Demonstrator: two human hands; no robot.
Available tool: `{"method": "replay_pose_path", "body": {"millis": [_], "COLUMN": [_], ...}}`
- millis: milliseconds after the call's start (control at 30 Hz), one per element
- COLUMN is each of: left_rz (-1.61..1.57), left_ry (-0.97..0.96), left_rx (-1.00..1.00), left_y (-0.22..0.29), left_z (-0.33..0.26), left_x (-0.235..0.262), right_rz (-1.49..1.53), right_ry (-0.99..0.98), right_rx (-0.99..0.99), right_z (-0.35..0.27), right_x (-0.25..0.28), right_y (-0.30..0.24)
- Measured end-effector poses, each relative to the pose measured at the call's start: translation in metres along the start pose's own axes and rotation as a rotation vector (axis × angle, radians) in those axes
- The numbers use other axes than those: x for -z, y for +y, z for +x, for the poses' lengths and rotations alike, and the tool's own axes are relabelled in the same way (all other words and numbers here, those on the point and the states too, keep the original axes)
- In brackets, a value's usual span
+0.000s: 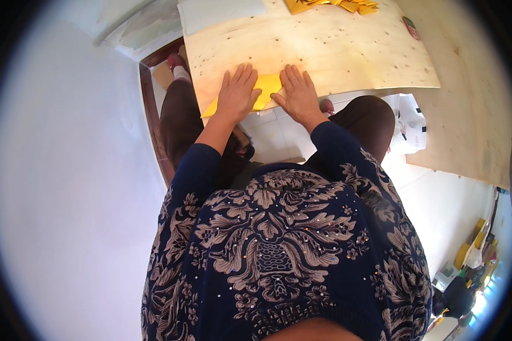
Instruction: The person folds a sheet of gold-colored paper into a small triangular packet by hand on a wooden table. They repeatedly crease and align edges, then place the finished packet with others on the table.
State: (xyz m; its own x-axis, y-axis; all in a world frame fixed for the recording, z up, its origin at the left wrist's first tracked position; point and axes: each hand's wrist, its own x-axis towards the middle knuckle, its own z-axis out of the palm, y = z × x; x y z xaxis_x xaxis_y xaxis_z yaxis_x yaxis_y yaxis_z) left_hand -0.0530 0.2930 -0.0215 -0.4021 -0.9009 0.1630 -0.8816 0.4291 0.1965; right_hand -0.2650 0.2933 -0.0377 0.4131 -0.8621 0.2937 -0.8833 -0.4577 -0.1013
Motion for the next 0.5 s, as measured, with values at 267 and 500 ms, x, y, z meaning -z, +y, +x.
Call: {"method": "replay_pose_path", "body": {"millis": [267, 500], "left_rz": [-0.01, 0.067], "left_ry": [0.024, 0.0], "left_rx": [-0.012, 0.054], "left_y": [-0.007, -0.004], "left_z": [-0.007, -0.003], "left_x": [-0.015, -0.018], "right_rz": [0.228, 0.27], "right_ry": [0.075, 0.005], "right_rx": [0.008, 0.013], "right_z": [0.031, 0.037], "right_x": [-0.008, -0.017], "right_y": [-0.055, -0.048]}}
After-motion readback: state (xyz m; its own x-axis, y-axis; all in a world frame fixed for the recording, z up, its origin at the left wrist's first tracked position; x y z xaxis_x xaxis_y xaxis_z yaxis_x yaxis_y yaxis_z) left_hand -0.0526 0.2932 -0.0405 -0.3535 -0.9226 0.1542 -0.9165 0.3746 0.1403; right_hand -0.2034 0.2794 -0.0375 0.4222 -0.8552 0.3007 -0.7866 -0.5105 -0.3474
